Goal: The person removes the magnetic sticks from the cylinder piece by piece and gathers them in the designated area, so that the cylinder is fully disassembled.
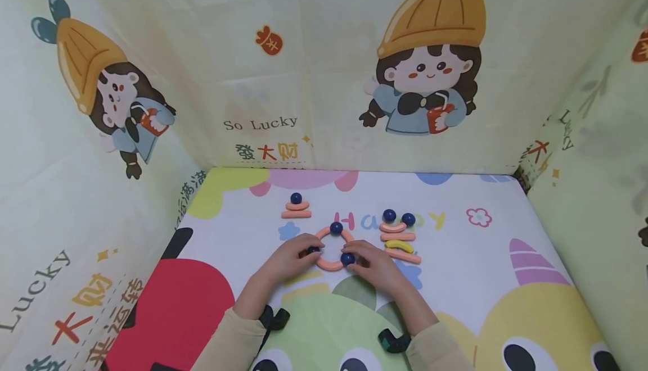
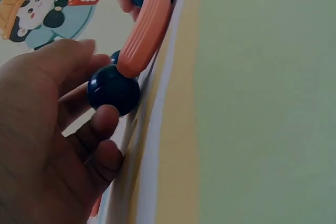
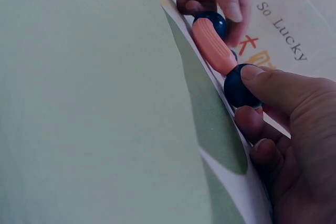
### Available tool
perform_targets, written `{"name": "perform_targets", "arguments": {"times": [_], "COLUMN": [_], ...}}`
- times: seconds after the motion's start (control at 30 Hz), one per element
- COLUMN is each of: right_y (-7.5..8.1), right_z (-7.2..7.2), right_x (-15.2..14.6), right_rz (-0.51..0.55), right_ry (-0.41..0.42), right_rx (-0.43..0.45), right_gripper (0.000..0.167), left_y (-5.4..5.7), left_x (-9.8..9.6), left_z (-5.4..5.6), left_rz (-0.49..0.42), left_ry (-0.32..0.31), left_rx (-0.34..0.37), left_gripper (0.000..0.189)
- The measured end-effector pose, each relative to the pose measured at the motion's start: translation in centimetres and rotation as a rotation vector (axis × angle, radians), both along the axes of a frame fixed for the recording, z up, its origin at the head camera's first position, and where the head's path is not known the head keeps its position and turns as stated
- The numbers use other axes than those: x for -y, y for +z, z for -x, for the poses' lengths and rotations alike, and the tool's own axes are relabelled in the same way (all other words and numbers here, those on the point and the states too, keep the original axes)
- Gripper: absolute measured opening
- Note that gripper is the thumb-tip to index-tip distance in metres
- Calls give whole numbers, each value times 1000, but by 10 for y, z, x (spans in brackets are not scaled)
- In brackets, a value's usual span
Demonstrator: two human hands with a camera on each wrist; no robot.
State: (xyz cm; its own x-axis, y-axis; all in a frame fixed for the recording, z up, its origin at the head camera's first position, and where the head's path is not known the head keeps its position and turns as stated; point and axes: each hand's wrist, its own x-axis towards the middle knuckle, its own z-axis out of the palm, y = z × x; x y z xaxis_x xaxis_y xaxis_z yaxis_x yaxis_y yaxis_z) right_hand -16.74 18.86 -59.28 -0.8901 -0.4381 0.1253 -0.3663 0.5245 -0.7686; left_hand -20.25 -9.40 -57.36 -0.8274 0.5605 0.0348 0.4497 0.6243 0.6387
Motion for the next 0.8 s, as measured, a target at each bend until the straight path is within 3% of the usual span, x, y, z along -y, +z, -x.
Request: {"name": "perform_targets", "arguments": {"times": [0.3, 0.6, 0.8], "right_y": [1, -1, -1], "right_z": [0, -1, -1], "right_x": [2, 3, 2], "right_rz": [-66, -59, -47], "right_ry": [-2, -5, -7], "right_rx": [-27, -59, -42], "right_gripper": [33, 32, 33], "left_y": [-6, -14, -12], "left_x": [2, 3, 4], "left_z": [-5, -4, -5], "left_rz": [48, 56, 40], "left_ry": [-46, -77, -67], "left_rx": [-125, -262, -287], "left_gripper": [26, 22, 24]}}
